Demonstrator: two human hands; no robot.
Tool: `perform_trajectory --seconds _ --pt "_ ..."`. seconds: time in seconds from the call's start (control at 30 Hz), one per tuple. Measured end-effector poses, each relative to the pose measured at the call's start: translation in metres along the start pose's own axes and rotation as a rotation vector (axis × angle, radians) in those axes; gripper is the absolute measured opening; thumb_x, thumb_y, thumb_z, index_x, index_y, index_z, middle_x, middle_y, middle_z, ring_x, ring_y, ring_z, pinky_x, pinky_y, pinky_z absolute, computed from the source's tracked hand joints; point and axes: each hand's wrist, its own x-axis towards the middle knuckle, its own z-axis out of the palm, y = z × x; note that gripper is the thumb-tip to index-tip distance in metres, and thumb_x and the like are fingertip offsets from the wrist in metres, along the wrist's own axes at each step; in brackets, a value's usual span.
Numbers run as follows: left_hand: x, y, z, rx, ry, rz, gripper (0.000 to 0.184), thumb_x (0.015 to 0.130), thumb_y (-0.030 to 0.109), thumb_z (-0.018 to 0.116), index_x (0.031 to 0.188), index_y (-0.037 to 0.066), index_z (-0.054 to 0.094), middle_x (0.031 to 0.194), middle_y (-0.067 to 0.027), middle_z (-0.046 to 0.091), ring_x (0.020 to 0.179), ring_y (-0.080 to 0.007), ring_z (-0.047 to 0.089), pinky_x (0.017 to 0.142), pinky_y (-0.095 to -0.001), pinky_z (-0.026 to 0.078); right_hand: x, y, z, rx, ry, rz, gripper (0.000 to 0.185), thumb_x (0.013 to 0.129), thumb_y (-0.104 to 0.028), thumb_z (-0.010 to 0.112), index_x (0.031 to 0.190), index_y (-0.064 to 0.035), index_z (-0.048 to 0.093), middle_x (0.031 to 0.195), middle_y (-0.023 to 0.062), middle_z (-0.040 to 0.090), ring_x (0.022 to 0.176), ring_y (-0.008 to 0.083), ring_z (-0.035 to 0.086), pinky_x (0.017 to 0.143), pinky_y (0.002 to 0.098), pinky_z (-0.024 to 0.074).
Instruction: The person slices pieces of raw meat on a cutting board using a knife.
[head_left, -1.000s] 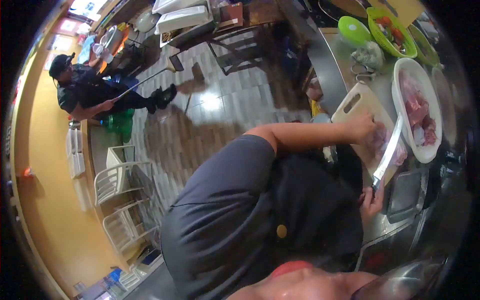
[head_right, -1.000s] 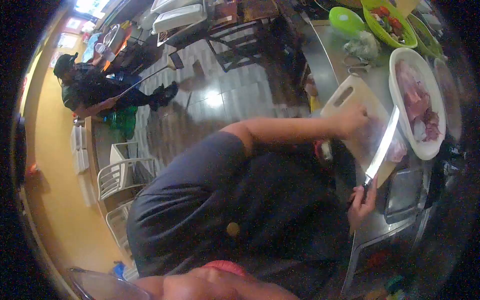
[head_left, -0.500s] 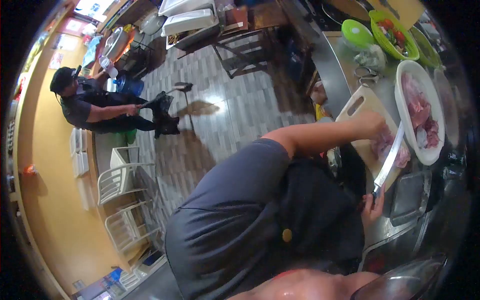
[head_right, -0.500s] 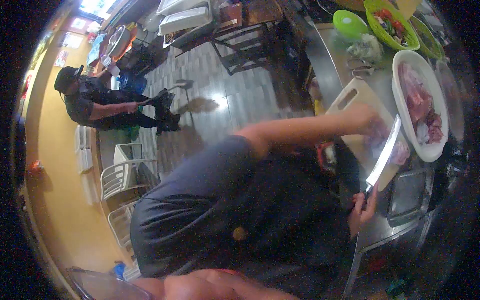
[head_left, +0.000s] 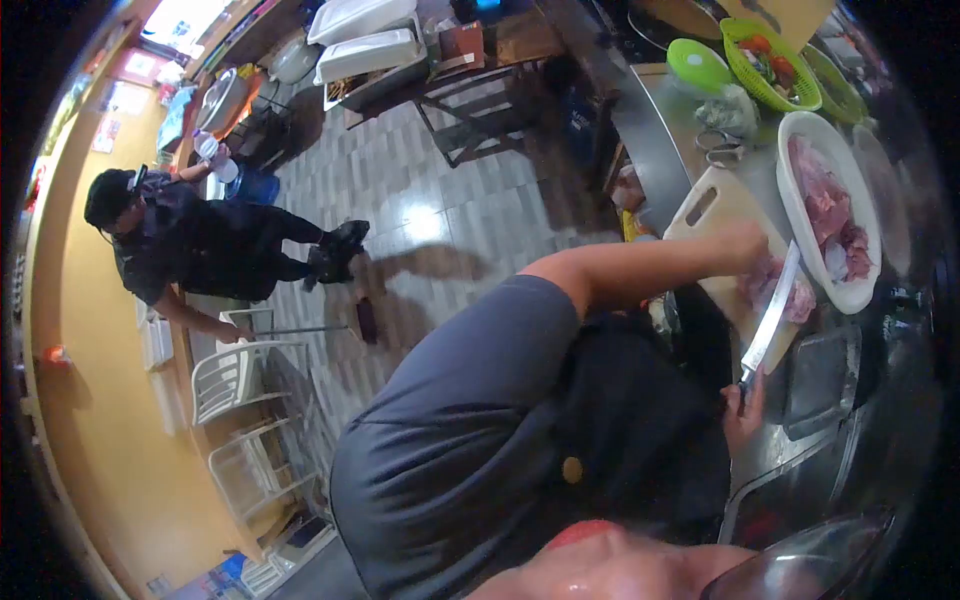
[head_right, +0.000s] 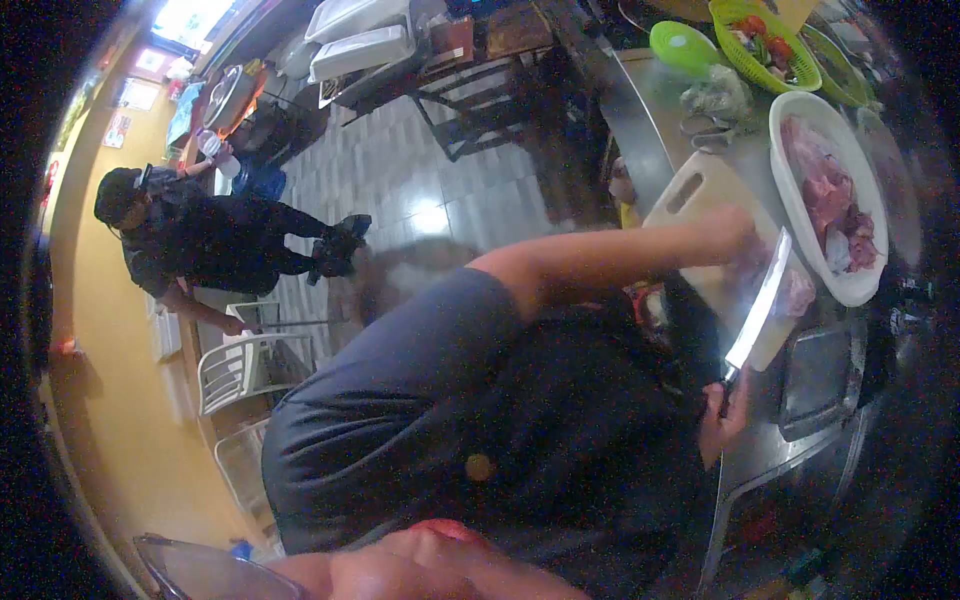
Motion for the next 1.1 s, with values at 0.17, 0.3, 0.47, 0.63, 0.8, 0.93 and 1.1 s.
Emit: perform_trajectory --seconds 0.17,0.3,0.47,0.63,0.8,0.93,1.1 --pt "-0.005 0.004 -0.021 0.256 -0.101 0.139 0.023 0.061 0.03 0.068 0.073 0.011 0.068 0.071 -0.012 0.064 0.072 -0.0316 0.064 0.062 -0.0423 0.049 0.001 0.008 0.004 -0.106 0.071 -0.079 0.053 0.09 -0.015 0.053 0.138 -0.0009 0.034 0.112 0.0126 0.056 0.075 0.0138 0.055 0.069 0.0258 0.0463" --pt "-0.004 0.009 -0.032 0.305 -0.139 0.421 0.017 0.069 0.023 0.064 0.083 0.014 0.069 0.081 -0.0111 0.065 0.081 -0.0303 0.063 0.066 -0.0421 0.049 0.009 0.017 -0.004 -0.085 0.087 -0.123 0.054 0.089 -0.014 0.056 0.137 0.0013 0.034 0.119 0.0146 0.053 0.079 0.0143 0.055 0.072 0.0264 0.0468" --pt "0.003 0.003 -0.028 0.357 -0.309 0.435 0.016 0.074 0.019 0.061 0.087 0.014 0.067 0.085 -0.0123 0.065 0.079 -0.0311 0.063 0.064 -0.0406 0.051 0.014 0.02 -0.001 0.053 0.059 -0.044 0.056 0.091 -0.014 0.055 0.139 0.0014 0.03 0.121 0.0158 0.051 0.08 0.0149 0.055 0.075 0.0261 0.0465" --pt "0.005 0.004 -0.034 0.087 -0.396 0.527 0.016 0.077 0.019 0.058 0.086 0.009 0.066 0.084 -0.014 0.065 0.075 -0.0306 0.064 0.064 -0.0413 0.052 0.021 0.003 -0.003 -0.055 0.0 -0.035 0.052 0.089 -0.012 0.05 0.138 -0.0013 0.035 0.131 0.0159 0.047 0.086 0.0183 0.055 0.079 0.0297 0.0458" --pt "-0.006 0.027 -0.055 -0.008 -0.357 0.27 0.022 0.076 0.023 0.059 0.089 0.005 0.064 0.085 -0.015 0.063 0.076 -0.0319 0.063 0.063 -0.0412 0.051 0.03 0.037 -0.014 -0.263 -0.023 -0.336 0.054 0.089 -0.014 0.05 0.14 -0.0025 0.032 0.13 0.018 0.045 0.088 0.0193 0.054 0.08 0.03 0.0453" --pt "-0.01 0.03 -0.054 0.413 -0.144 0.568 0.026 0.076 0.024 0.059 0.093 0.004 0.063 0.086 -0.0154 0.062 0.08 -0.034 0.061 0.066 -0.0433 0.05 0.029 0.021 -0.008 -0.077 -0.002 -0.158 0.055 0.088 -0.012 0.052 0.139 -0.0023 0.033 0.105 0.0134 0.057 0.077 0.0147 0.053 0.07 0.0274 0.0457" --pt "0.003 0.001 -0.017 0.342 -0.342 0.407 0.031 0.078 0.029 0.06 0.105 0.014 0.061 0.092 -0.0127 0.063 0.089 -0.032 0.059 0.076 -0.0434 0.047 0.033 0.01 -0.008 0.154 -0.021 -0.084 0.05 0.092 -0.009 0.052 0.139 -0.0049 0.035 0.078 0.0065 0.058 0.058 0.008 0.045 0.053 0.0221 0.0379"
